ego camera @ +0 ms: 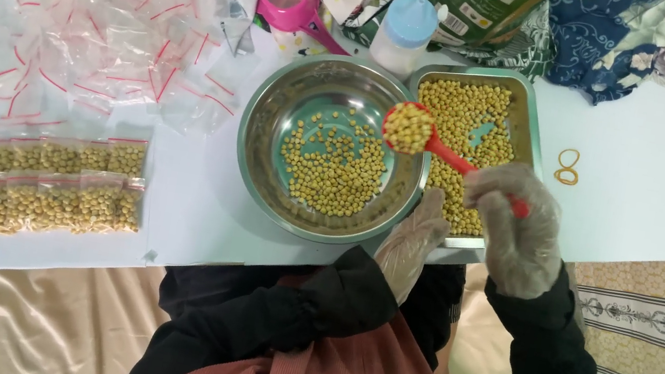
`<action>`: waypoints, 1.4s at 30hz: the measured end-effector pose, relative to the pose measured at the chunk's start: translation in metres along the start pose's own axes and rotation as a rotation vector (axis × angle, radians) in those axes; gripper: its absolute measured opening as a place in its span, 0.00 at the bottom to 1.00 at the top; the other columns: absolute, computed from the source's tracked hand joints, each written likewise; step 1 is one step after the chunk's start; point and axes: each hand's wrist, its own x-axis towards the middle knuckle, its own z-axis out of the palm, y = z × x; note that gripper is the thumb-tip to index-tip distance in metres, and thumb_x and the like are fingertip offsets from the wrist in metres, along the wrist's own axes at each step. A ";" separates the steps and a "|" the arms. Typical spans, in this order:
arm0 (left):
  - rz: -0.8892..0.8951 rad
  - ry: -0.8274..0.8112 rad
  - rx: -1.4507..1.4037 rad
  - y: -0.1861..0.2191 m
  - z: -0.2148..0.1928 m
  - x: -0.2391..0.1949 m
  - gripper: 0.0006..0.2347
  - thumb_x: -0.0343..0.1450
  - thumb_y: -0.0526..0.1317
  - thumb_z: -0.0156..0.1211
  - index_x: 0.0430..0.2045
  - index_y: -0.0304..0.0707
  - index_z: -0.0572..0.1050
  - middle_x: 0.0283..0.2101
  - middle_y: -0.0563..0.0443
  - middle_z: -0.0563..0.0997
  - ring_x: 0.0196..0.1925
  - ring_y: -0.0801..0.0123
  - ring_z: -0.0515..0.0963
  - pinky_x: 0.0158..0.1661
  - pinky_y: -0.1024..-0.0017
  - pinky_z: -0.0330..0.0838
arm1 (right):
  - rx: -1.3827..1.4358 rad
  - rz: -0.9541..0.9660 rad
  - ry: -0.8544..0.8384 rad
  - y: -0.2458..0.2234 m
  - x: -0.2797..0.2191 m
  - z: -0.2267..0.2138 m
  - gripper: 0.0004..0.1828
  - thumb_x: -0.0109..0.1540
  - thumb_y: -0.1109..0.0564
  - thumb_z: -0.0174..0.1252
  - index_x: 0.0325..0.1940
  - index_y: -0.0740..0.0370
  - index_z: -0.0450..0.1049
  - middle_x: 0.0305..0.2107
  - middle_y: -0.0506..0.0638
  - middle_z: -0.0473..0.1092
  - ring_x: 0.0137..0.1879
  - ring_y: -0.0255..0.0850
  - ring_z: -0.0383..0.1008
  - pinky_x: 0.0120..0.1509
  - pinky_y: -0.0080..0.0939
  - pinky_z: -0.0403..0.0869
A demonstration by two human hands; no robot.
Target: The person scoops nuts from a tray into a bowl using a spoon, adds flavoring powder from a bottle, and then mixes the ingredients together by hand.
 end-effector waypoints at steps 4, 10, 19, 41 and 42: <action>0.074 -0.060 0.358 0.005 -0.006 0.004 0.22 0.85 0.50 0.29 0.76 0.49 0.49 0.77 0.61 0.49 0.75 0.63 0.56 0.72 0.73 0.51 | -0.270 -0.401 -0.311 0.000 -0.001 0.017 0.07 0.65 0.61 0.58 0.43 0.66 0.80 0.36 0.60 0.75 0.41 0.57 0.78 0.42 0.50 0.78; 0.140 -0.090 0.533 -0.013 -0.002 0.002 0.22 0.85 0.46 0.26 0.76 0.43 0.48 0.78 0.58 0.48 0.78 0.65 0.47 0.77 0.70 0.35 | -0.612 -0.392 -0.313 0.047 -0.004 -0.029 0.13 0.64 0.62 0.59 0.53 0.68 0.77 0.36 0.65 0.71 0.41 0.66 0.74 0.38 0.61 0.75; 0.305 0.133 0.554 -0.023 0.000 0.027 0.32 0.79 0.56 0.47 0.77 0.54 0.44 0.79 0.52 0.35 0.80 0.60 0.33 0.76 0.64 0.30 | -1.028 -0.427 -0.314 0.106 -0.039 -0.097 0.05 0.66 0.58 0.62 0.45 0.57 0.76 0.37 0.53 0.69 0.38 0.54 0.73 0.39 0.53 0.74; 0.587 0.265 1.432 0.093 0.011 0.011 0.31 0.82 0.47 0.48 0.77 0.50 0.38 0.79 0.59 0.30 0.81 0.69 0.36 0.77 0.53 0.37 | 0.036 0.279 0.232 0.067 -0.076 -0.075 0.15 0.74 0.56 0.45 0.46 0.69 0.73 0.27 0.54 0.70 0.36 0.40 0.73 0.46 0.39 0.73; 0.587 0.267 1.431 0.091 0.011 0.007 0.31 0.82 0.47 0.48 0.77 0.50 0.38 0.79 0.59 0.30 0.81 0.69 0.36 0.77 0.53 0.37 | 0.035 0.280 0.233 0.067 -0.074 -0.076 0.15 0.74 0.56 0.45 0.46 0.69 0.73 0.27 0.54 0.70 0.36 0.40 0.73 0.46 0.39 0.73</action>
